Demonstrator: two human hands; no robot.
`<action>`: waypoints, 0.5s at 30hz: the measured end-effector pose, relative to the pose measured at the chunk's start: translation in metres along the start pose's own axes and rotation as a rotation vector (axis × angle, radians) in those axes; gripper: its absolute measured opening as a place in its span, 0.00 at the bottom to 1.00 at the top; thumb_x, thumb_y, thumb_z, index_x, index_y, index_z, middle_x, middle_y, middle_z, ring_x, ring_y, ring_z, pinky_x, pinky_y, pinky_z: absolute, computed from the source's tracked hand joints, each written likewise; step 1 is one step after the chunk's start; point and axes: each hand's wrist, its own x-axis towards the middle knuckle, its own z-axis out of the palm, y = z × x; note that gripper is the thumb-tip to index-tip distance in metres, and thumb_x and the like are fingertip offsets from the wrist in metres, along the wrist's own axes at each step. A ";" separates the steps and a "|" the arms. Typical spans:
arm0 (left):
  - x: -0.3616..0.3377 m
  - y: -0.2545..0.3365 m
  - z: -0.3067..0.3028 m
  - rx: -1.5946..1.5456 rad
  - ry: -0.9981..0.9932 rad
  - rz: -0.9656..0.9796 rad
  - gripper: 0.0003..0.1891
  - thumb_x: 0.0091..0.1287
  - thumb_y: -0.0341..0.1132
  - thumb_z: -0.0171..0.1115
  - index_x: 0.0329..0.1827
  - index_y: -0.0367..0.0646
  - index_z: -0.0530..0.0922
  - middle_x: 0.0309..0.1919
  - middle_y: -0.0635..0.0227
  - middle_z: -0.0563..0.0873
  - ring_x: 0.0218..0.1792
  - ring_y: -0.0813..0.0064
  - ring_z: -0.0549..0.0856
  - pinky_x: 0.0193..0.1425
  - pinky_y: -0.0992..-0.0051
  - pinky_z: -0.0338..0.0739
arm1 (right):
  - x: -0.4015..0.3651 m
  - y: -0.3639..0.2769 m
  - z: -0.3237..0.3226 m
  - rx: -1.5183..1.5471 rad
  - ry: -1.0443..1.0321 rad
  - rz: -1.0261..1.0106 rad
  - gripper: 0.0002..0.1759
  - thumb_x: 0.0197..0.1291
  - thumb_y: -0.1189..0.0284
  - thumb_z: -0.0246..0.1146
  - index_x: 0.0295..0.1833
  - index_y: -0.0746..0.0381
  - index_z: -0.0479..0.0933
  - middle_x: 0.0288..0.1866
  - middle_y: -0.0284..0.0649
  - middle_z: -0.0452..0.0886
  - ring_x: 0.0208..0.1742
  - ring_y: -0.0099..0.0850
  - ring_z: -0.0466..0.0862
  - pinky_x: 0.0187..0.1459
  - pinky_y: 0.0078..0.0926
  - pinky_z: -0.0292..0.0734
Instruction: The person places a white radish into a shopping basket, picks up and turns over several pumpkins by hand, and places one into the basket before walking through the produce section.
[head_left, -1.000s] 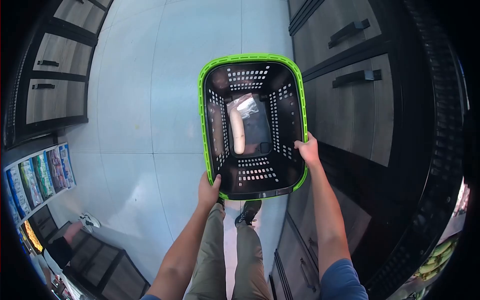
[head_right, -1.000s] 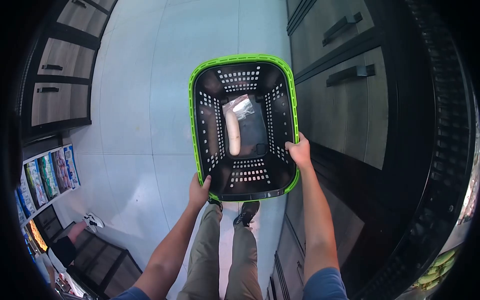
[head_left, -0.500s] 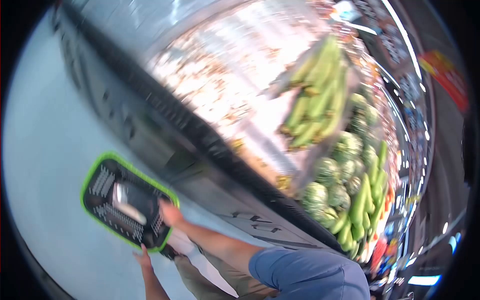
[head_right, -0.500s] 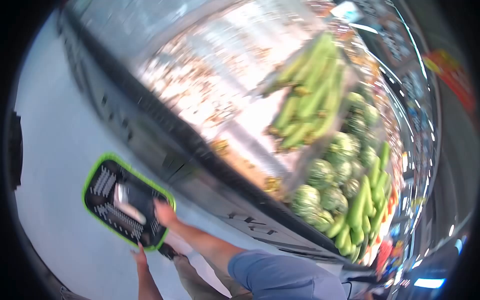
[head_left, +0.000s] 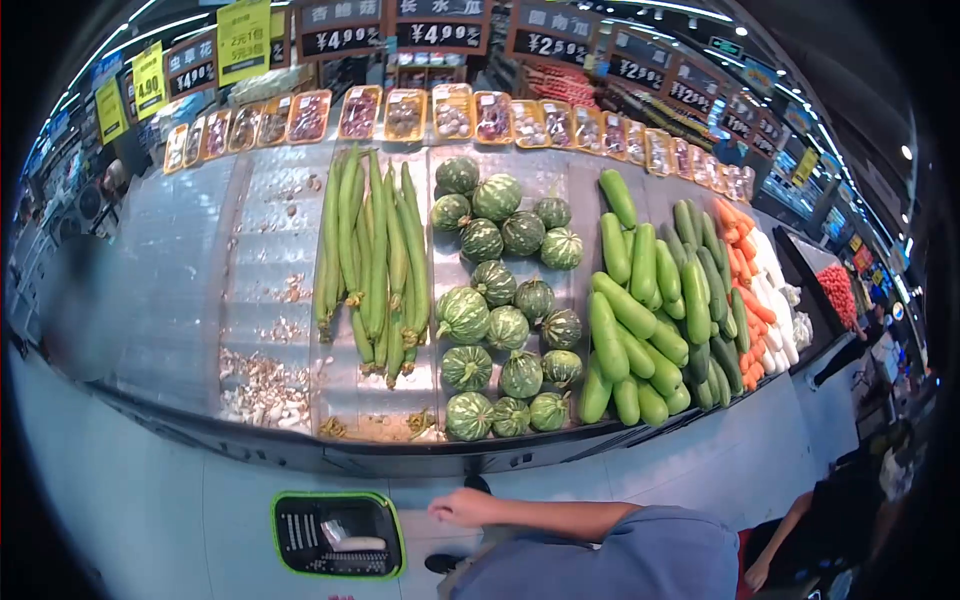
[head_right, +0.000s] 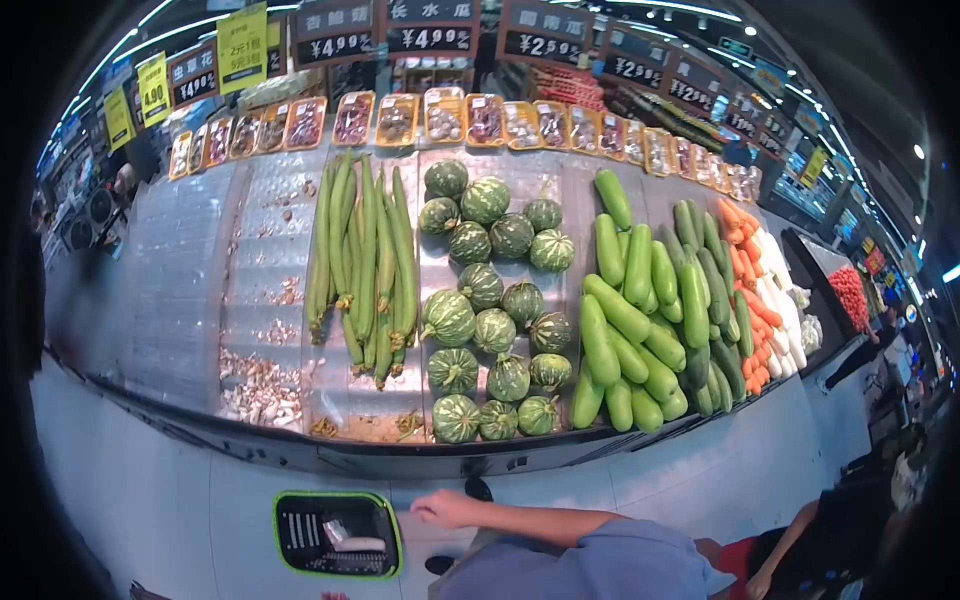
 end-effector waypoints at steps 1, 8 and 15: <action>-0.036 0.001 0.037 -0.055 -0.257 0.040 0.17 0.73 0.45 0.54 0.59 0.48 0.77 0.41 0.64 0.84 0.35 0.67 0.84 0.36 0.69 0.83 | 0.000 0.003 -0.019 -0.046 0.128 -0.035 0.14 0.65 0.67 0.58 0.52 0.59 0.81 0.37 0.43 0.87 0.39 0.42 0.87 0.43 0.38 0.80; -0.142 -0.002 0.231 0.589 -0.550 0.319 0.20 0.75 0.48 0.54 0.58 0.43 0.78 0.35 0.65 0.88 0.31 0.74 0.87 0.36 0.73 0.83 | 0.073 -0.052 -0.088 0.194 -0.588 0.329 0.25 0.74 0.56 0.53 0.43 0.70 0.81 0.12 0.35 0.72 0.13 0.25 0.75 0.27 0.24 0.76; -0.146 -0.172 0.213 0.563 -0.255 0.430 0.17 0.73 0.43 0.56 0.57 0.42 0.78 0.37 0.62 0.87 0.33 0.72 0.87 0.38 0.70 0.82 | 0.106 0.036 -0.001 0.503 -0.806 0.435 0.18 0.72 0.63 0.57 0.36 0.68 0.77 0.17 0.37 0.76 0.20 0.28 0.80 0.29 0.24 0.78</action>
